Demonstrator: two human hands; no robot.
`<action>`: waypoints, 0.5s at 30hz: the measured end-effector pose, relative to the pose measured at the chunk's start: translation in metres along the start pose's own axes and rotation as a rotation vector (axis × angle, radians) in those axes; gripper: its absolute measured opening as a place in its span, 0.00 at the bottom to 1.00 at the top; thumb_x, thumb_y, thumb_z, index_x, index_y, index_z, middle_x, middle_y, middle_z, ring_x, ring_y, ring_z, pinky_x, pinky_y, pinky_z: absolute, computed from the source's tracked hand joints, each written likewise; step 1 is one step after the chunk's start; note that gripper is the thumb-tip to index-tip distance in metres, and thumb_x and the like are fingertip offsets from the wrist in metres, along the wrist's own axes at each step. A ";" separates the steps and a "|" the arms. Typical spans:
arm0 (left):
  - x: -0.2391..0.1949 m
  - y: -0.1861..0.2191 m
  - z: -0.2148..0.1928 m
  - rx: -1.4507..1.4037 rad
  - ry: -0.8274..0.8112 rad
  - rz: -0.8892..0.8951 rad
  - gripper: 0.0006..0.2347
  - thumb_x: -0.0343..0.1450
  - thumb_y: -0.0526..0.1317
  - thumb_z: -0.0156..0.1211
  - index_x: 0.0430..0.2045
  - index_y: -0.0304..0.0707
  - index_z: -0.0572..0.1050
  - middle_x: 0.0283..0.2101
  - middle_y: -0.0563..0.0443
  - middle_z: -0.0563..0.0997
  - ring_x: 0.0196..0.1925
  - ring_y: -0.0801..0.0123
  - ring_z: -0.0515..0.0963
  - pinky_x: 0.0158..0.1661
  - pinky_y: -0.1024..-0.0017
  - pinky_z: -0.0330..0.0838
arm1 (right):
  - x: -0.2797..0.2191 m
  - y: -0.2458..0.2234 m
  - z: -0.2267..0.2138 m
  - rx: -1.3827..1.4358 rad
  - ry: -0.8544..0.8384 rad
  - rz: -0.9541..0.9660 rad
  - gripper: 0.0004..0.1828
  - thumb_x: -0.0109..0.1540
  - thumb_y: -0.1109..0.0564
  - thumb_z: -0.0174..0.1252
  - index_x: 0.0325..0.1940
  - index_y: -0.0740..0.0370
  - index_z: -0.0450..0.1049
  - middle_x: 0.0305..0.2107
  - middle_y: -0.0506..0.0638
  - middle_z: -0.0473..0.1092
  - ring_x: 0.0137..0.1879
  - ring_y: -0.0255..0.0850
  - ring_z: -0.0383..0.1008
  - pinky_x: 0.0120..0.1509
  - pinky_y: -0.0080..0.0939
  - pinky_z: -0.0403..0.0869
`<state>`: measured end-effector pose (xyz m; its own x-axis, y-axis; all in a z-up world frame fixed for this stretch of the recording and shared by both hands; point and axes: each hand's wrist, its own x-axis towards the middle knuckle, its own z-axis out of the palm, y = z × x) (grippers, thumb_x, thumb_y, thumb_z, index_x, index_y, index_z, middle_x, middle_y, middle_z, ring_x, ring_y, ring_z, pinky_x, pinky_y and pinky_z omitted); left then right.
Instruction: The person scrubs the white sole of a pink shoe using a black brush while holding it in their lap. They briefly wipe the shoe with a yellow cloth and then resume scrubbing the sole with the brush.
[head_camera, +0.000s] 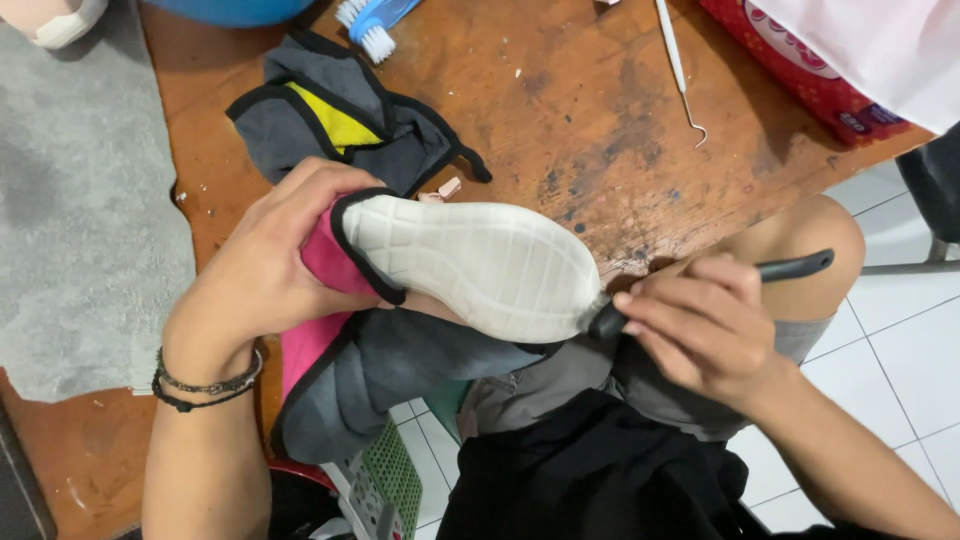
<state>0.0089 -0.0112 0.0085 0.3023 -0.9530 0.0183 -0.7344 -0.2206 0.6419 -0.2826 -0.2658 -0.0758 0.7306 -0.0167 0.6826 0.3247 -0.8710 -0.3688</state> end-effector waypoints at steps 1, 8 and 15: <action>0.000 0.000 -0.001 0.000 -0.004 0.003 0.34 0.57 0.48 0.81 0.54 0.35 0.70 0.51 0.42 0.75 0.53 0.56 0.77 0.54 0.61 0.71 | 0.000 0.005 0.001 -0.003 0.002 0.004 0.08 0.65 0.57 0.59 0.44 0.62 0.81 0.39 0.53 0.77 0.45 0.47 0.68 0.50 0.42 0.68; 0.001 -0.002 -0.001 -0.023 -0.027 0.012 0.35 0.56 0.47 0.81 0.56 0.34 0.70 0.52 0.43 0.75 0.55 0.56 0.75 0.56 0.61 0.70 | -0.004 0.027 0.012 0.037 0.081 -0.245 0.10 0.65 0.56 0.59 0.43 0.63 0.82 0.37 0.52 0.77 0.38 0.45 0.60 0.40 0.45 0.61; 0.001 -0.003 -0.002 -0.019 -0.035 -0.004 0.37 0.54 0.46 0.83 0.56 0.36 0.70 0.51 0.44 0.73 0.54 0.57 0.75 0.55 0.62 0.70 | -0.023 0.026 0.021 0.091 0.103 -0.230 0.10 0.66 0.55 0.59 0.48 0.60 0.80 0.39 0.51 0.77 0.41 0.41 0.61 0.41 0.43 0.60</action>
<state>0.0122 -0.0114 0.0083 0.2833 -0.9590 -0.0111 -0.7216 -0.2208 0.6562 -0.2778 -0.2777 -0.1143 0.5684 0.1224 0.8136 0.5307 -0.8102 -0.2488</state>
